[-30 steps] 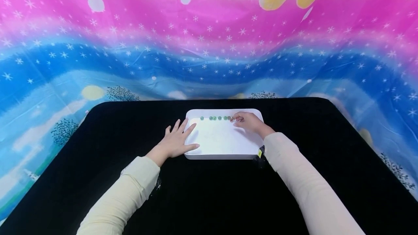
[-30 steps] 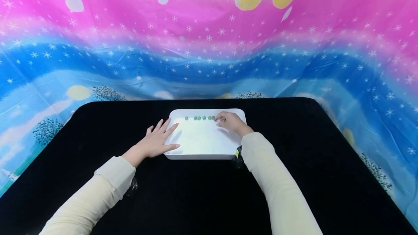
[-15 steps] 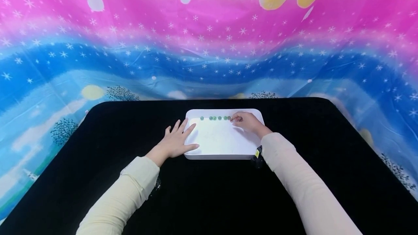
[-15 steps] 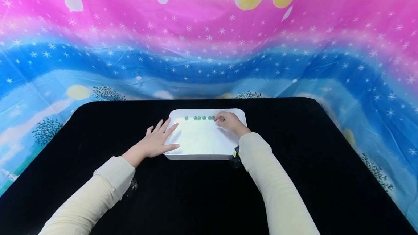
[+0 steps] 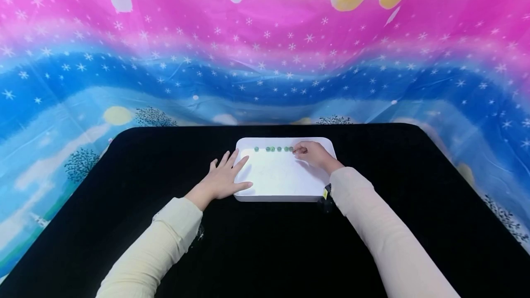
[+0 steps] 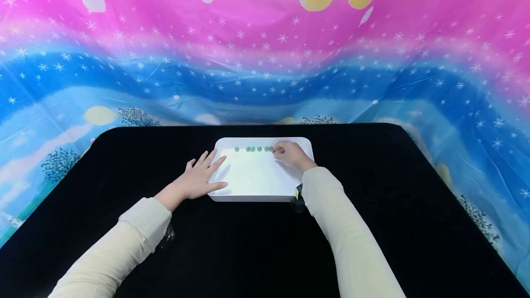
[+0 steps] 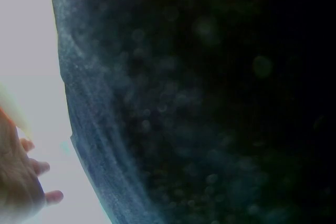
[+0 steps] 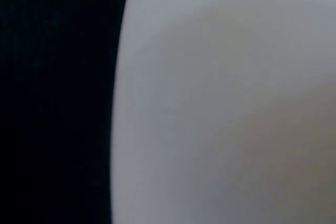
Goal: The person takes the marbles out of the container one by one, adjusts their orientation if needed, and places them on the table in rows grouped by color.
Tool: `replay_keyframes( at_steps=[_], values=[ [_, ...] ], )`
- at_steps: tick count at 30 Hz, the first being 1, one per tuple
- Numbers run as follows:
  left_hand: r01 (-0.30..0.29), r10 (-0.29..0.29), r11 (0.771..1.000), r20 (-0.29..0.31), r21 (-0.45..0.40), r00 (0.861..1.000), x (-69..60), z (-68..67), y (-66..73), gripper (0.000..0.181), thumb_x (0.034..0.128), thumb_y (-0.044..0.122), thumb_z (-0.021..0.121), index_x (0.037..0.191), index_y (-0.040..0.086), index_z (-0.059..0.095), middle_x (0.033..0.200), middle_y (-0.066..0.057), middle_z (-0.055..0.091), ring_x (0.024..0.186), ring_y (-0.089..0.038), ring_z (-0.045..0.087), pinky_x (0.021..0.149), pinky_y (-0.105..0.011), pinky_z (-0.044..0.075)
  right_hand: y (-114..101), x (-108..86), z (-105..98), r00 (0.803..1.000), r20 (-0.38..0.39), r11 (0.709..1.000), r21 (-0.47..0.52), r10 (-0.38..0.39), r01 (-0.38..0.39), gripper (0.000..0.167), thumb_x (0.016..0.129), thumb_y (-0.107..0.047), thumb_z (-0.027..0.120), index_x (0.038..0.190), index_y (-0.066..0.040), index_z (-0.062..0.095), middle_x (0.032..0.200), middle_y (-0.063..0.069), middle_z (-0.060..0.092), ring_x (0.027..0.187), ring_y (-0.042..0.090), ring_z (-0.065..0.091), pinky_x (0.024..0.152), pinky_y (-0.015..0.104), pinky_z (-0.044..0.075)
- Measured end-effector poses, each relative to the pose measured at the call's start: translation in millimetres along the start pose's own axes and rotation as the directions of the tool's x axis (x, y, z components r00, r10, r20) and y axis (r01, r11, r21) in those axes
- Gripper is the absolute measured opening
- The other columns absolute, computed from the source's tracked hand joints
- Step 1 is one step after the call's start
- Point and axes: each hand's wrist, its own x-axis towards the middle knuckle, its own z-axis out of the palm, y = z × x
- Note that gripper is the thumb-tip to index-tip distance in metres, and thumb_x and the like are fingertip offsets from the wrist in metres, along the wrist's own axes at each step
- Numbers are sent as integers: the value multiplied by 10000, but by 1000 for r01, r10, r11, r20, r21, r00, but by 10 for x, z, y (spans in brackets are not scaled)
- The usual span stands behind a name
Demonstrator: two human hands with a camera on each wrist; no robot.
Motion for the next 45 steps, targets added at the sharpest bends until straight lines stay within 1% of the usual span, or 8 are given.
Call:
replay_keyframes(
  at_steps=[6,13,20,27,30,39,45],
  values=[
    [1,-1,1000,1,3,1000,4,-1,4,810,761,709,271,1401,243,97,1437,-100,-26,1281,-324,-5,936,-576,96,-1,17,4,1000,1,1000,-23,-7,7,231,850,-106,545,1068,-36,579,1033,99,562,968,226,499,831,349,386],
    [-2,2,1000,-4,4,1000,8,3,5,813,760,711,268,1401,239,101,1437,-96,-28,1282,-322,-8,937,-574,95,-11,30,14,1000,7,999,-39,18,-18,252,857,-121,538,1096,-47,566,1088,102,542,1009,235,482,848,364,376],
    [1,-2,1000,1,8,1000,9,3,4,814,757,715,266,1400,247,94,1437,-94,-32,1282,-315,-14,939,-572,94,-27,51,32,999,-7,998,-43,44,-44,211,855,-132,544,1052,-69,582,1049,74,552,973,206,494,830,348,387],
    [2,-2,1000,0,8,1000,12,9,-1,815,758,711,276,1401,243,99,1437,-97,-29,1283,-312,-17,937,-575,90,-34,64,49,999,-21,996,-84,27,-29,198,860,-122,532,1044,-71,583,1057,81,551,977,216,493,832,356,385],
    [5,-5,1000,1,12,1000,10,11,-3,814,758,710,276,1400,244,96,1437,-97,-30,1283,-310,-19,938,-574,92,-41,66,55,999,-27,996,-85,32,-34,183,859,-130,532,1027,-80,587,1048,73,552,960,210,495,824,355,386],
    [4,-4,1000,-2,15,1000,3,4,1,806,766,701,283,1401,238,102,1437,-104,-20,1284,-308,-22,939,-572,94,-24,65,60,1000,-31,995,-96,5,-8,150,852,-129,546,987,-73,584,969,75,567,904,210,509,785,349,398],
    [0,0,1000,1,9,1000,0,-1,7,803,769,697,286,1400,234,108,1436,-108,-19,1285,-304,-22,941,-569,91,-27,51,56,999,-36,996,-93,-8,4,113,842,-96,551,942,-69,595,927,70,574,875,208,512,768,348,401]
  ],
)
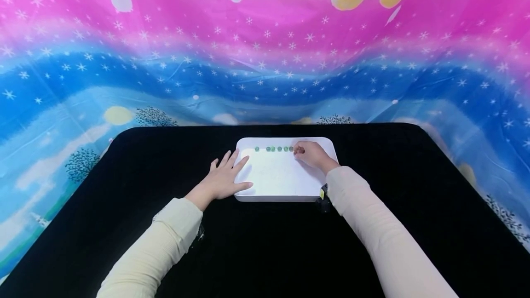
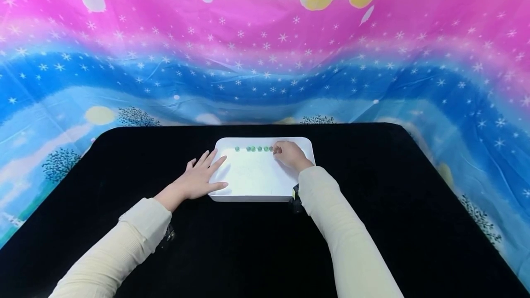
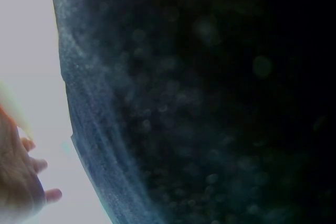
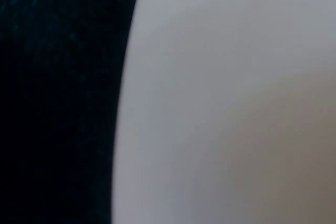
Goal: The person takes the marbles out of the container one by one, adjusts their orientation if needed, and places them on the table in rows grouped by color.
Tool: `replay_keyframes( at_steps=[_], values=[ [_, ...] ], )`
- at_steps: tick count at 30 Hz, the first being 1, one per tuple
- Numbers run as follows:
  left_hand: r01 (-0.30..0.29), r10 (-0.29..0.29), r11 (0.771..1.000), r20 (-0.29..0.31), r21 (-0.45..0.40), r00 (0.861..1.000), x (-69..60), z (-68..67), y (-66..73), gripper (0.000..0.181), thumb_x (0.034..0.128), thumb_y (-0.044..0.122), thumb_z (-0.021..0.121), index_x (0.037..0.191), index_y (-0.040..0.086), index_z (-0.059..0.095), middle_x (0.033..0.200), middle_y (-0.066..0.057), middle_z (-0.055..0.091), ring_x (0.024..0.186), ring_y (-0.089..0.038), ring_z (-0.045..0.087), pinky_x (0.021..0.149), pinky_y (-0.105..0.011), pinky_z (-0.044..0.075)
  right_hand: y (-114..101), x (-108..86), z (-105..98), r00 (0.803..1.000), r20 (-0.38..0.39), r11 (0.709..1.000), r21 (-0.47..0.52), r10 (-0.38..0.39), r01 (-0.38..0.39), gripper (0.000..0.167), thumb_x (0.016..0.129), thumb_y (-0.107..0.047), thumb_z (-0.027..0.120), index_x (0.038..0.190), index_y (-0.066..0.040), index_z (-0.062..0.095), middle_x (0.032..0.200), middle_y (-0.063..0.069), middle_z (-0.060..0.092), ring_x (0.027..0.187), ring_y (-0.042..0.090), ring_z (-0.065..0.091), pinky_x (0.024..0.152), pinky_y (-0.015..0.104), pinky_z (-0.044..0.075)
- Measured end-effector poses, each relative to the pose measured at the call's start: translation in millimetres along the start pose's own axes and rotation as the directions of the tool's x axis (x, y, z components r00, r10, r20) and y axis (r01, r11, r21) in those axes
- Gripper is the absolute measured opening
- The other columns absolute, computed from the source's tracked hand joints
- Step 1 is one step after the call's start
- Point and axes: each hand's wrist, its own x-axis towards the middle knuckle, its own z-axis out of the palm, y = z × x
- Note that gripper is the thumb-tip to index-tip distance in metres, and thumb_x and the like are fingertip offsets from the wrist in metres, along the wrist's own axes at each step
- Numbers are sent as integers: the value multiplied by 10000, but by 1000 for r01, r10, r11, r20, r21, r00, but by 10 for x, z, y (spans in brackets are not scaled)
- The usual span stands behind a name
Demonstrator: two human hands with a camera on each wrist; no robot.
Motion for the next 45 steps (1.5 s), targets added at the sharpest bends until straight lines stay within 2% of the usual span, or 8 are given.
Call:
replay_keyframes(
  at_steps=[12,22,28,37,45],
  values=[
    [-7,7,1000,-10,9,1000,15,-4,15,782,785,673,303,1400,227,120,1435,-112,-9,1284,-315,-3,942,-566,103,13,-23,-21,999,-10,998,-48,-48,47,81,815,-23,559,872,-48,610,844,55,584,801,197,516,726,336,406],
    [5,-5,1000,-1,-4,1000,10,23,-13,803,766,701,281,1399,239,107,1437,-96,-33,1288,-292,-10,948,-557,87,-3,-39,-9,998,-8,997,-49,-61,61,76,813,-14,558,871,-37,601,862,62,587,839,206,523,744,337,410],
    [-8,8,1000,-7,-8,1000,11,14,-9,788,782,676,306,1400,226,114,1436,-105,-26,1289,-293,5,951,-551,96,-13,-52,-26,998,-23,997,-52,-59,58,92,809,-22,557,884,-35,608,861,60,587,831,201,518,743,332,409],
    [-3,3,1000,0,-18,1000,-8,5,3,780,793,655,325,1401,213,118,1435,-112,-32,1288,-291,-9,951,-548,97,-14,-80,-71,999,-27,1000,20,-21,22,144,812,8,523,928,-26,601,918,60,586,886,208,503,784,338,398],
    [-10,10,1000,-2,-23,1000,-7,9,6,775,801,642,331,1401,201,119,1433,-121,-35,1288,-294,3,958,-531,104,-62,-136,-115,999,-43,998,51,-33,35,122,832,-22,532,936,-24,596,910,67,574,889,211,500,796,335,392]
  ],
)
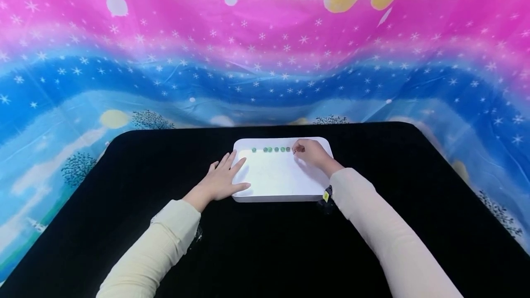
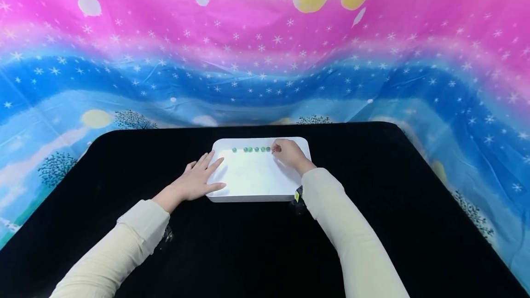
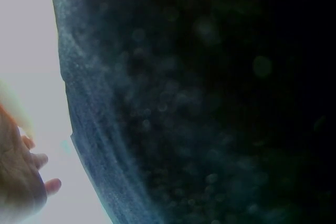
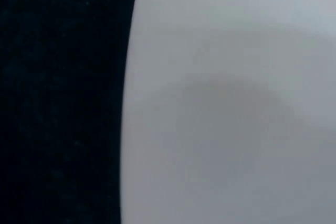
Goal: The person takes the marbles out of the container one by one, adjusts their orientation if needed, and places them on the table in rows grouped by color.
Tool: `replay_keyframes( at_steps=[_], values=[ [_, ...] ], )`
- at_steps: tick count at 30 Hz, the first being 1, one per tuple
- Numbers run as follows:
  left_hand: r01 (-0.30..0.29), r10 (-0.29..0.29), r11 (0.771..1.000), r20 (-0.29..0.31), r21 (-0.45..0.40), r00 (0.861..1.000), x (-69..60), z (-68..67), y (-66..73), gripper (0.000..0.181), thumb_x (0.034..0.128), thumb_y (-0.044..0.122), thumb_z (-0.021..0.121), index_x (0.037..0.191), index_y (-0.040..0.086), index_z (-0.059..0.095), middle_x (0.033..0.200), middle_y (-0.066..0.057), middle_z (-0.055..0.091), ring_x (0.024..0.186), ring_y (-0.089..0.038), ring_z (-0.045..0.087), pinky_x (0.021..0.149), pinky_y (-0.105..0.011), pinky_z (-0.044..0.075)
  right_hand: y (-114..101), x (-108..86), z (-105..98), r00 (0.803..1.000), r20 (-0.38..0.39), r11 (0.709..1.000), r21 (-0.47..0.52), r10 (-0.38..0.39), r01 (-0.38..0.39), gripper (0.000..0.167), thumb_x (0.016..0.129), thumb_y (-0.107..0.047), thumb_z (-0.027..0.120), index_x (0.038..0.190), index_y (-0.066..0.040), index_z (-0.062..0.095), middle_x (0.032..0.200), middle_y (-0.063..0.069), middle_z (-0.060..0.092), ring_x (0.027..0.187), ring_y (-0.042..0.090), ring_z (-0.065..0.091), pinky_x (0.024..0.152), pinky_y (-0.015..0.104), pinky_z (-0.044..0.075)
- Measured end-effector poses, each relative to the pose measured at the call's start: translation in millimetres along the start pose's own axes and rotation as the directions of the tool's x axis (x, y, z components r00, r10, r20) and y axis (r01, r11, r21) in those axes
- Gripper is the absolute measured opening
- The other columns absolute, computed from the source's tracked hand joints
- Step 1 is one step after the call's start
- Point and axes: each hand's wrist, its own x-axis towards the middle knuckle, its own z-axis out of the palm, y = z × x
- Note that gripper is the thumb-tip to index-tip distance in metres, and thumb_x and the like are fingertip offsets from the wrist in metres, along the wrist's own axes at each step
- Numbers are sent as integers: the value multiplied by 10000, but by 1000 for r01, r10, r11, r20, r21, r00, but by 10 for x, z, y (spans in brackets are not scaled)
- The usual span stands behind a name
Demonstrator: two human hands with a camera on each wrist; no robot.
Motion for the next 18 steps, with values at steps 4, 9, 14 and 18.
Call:
replay_keyframes(
  at_steps=[4,9,14,18],
  values=[
    [-5,5,1000,2,-4,1000,6,1,-1,776,800,646,327,1401,201,119,1433,-122,-40,1289,-285,-10,961,-522,105,-44,-40,-20,1000,-14,999,36,0,0,122,829,-37,541,938,-21,594,909,69,571,884,207,501,794,329,396],
    [-3,3,1000,8,2,1000,4,4,-2,774,800,644,329,1401,202,118,1432,-128,-42,1288,-295,5,960,-521,110,-120,-89,-40,1000,-23,999,54,3,-2,153,841,-86,550,970,-14,592,913,69,573,874,201,506,780,325,402],
    [-3,3,1000,10,7,1000,7,10,-10,771,803,638,332,1402,206,109,1431,-129,-48,1288,-296,4,963,-516,106,-212,-143,-32,1000,-29,997,81,-10,12,156,842,-99,554,969,-18,592,902,58,577,855,193,508,767,323,403],
    [-3,3,1000,13,3,1000,7,6,-6,771,804,638,332,1402,204,111,1431,-128,-53,1287,-300,5,961,-521,107,-290,-202,-9,999,-24,993,111,-26,28,155,845,-112,552,968,-28,594,894,42,577,845,184,513,750,324,412]
  ],
)
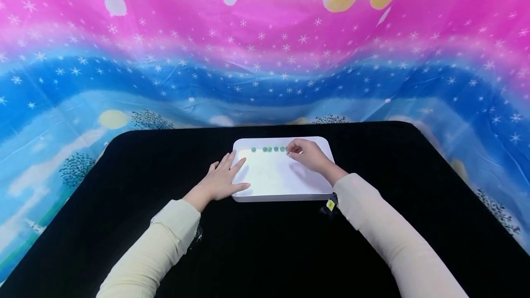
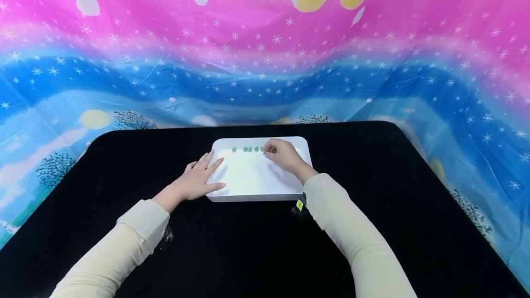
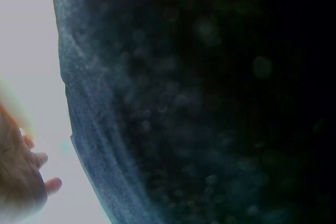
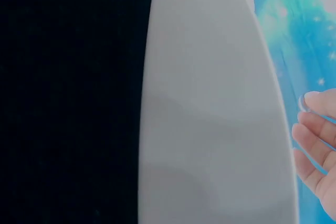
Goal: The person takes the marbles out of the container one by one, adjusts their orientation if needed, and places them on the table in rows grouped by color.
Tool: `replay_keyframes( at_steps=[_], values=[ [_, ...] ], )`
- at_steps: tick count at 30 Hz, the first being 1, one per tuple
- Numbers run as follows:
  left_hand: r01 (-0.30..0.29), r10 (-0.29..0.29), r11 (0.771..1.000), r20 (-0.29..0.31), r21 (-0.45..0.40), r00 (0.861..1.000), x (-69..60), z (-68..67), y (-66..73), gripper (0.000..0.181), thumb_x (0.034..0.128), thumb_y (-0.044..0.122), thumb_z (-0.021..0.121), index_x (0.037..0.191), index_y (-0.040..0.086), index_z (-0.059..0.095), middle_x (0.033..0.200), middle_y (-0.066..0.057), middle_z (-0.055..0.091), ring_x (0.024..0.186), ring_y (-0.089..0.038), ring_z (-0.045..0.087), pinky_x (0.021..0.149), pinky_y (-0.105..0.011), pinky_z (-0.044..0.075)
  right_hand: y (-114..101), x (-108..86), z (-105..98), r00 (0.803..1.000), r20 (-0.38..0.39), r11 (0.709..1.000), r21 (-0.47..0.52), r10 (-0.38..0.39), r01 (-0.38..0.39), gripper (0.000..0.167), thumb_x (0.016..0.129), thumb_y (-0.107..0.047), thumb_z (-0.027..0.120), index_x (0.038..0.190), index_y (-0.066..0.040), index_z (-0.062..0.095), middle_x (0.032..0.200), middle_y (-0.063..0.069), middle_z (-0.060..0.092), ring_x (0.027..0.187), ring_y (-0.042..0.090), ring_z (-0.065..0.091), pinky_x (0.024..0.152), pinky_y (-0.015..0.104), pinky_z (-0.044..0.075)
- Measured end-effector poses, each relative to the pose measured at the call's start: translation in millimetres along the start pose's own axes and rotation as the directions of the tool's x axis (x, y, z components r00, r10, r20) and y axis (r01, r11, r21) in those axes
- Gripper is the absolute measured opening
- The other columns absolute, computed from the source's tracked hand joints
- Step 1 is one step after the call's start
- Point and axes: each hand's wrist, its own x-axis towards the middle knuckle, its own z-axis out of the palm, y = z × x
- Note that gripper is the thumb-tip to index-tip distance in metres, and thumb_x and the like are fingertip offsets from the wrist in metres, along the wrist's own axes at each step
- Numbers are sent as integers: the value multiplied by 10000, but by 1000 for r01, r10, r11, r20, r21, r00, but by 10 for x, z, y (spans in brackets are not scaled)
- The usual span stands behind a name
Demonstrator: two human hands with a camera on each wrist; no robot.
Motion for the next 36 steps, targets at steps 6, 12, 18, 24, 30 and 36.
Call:
replay_keyframes(
  at_steps=[6,12,18,24,30,36],
  values=[
    [-4,4,1000,-3,-8,1000,-4,1,-6,780,798,650,323,1401,199,119,1430,-126,-62,1288,-297,2,959,-520,104,-85,-88,30,999,0,998,33,-46,46,159,848,-139,553,969,-46,598,882,16,579,833,161,521,743,321,416],
    [-11,11,1000,-13,1,1000,3,16,-17,779,799,650,318,1401,196,124,1429,-126,-61,1288,-296,8,956,-520,116,-155,-183,33,995,-17,993,65,-99,100,123,839,-145,566,912,-53,603,844,11,581,798,153,525,718,311,421],
    [-14,14,1000,-8,0,1000,1,3,-12,779,799,647,325,1400,192,130,1429,-134,-53,1288,-297,7,954,-524,120,-193,-256,52,998,-6,995,75,-68,68,91,839,-139,566,903,-86,603,863,6,580,814,149,526,724,318,424],
    [-10,10,1000,-4,-4,1000,-1,-8,-4,777,800,643,333,1400,193,131,1429,-133,-51,1288,-298,6,954,-521,120,-222,-341,63,995,-11,992,76,-97,98,71,835,-138,572,882,-93,602,869,6,571,815,142,521,727,312,411],
    [-8,8,1000,-3,0,1000,3,-8,-3,777,799,644,334,1400,199,124,1429,-131,-54,1288,-294,5,954,-515,118,-253,-411,89,994,-19,989,100,-110,111,81,826,-126,582,887,-82,611,843,3,592,800,138,536,719,311,422],
    [-6,6,1000,-3,-8,1000,1,3,-11,776,800,643,333,1400,200,122,1429,-127,-60,1288,-295,2,954,-523,112,-308,-498,109,991,-2,985,112,-134,134,115,833,-126,570,928,-75,612,849,-12,594,804,127,537,725,301,424]
  ],
)
